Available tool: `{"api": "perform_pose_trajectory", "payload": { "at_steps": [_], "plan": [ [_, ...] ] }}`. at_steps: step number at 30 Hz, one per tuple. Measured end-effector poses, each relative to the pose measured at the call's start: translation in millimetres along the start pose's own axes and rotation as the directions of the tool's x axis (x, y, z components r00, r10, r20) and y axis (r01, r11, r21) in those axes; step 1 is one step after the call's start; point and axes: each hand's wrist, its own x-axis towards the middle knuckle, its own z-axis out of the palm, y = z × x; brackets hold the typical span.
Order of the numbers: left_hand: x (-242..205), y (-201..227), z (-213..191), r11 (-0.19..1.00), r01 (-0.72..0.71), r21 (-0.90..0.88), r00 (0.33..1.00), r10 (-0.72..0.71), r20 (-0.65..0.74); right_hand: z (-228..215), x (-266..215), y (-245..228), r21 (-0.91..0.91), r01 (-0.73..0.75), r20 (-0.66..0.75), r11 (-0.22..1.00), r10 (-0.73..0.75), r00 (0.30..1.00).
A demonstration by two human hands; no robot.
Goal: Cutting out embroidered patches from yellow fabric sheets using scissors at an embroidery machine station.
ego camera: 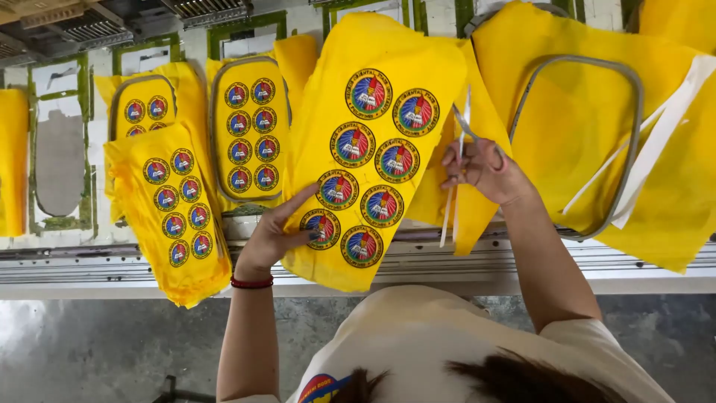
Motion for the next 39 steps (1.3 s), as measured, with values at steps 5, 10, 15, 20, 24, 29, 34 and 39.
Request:
{"api": "perform_pose_trajectory", "payload": {
  "at_steps": [5, 10, 15, 20, 24, 29, 34, 39],
  "plan": [
    [-11.5, 4.8, 6.7, 0.997, 0.074, -0.034, 0.997, -0.075, -0.019, -11.4, 40.5, 8.6, 0.059, 0.09, 0.085, 0.994, -0.095, 0.992],
    [-24.4, 19.2, 7.7, 0.995, 0.103, -0.012, 0.991, -0.104, -0.084, -9.9, 62.0, 22.6, 0.116, 0.166, 0.008, 0.979, -0.168, 0.986],
    [-50.2, 21.0, -3.0, 0.996, 0.071, 0.045, 0.994, -0.067, -0.083, 29.2, 62.7, 20.2, 0.16, 0.074, 0.133, 0.984, -0.096, 0.986],
    [-87.2, 19.0, -28.2, 0.993, 0.017, 0.117, 0.995, -0.006, -0.099, 60.6, 79.8, 8.4, 0.196, 0.196, -0.43, 0.961, -0.095, 0.898],
    [-136.8, 17.4, -95.5, 0.995, -0.032, 0.093, 0.999, 0.028, 0.042, 81.1, 76.7, 17.2, 0.28, 0.195, -0.541, 0.94, -0.014, 0.841],
    [-208.1, 6.9, -196.2, 0.99, -0.12, 0.071, 0.915, 0.138, -0.379, 175.8, 59.3, 71.0, 0.153, 0.051, -0.617, 0.987, 0.055, 0.785],
    [-258.5, -23.7, -271.5, 0.911, 0.267, 0.316, 0.771, -0.006, -0.636, 221.4, 76.7, 185.8, -0.239, -0.166, -0.616, 0.957, -0.017, 0.788],
    [-255.0, -106.3, -335.9, 0.762, 0.522, 0.384, 0.639, -0.051, -0.767, 330.4, 70.2, 241.2, -0.489, -0.299, -0.581, 0.819, -0.05, 0.812]
  ]
}}
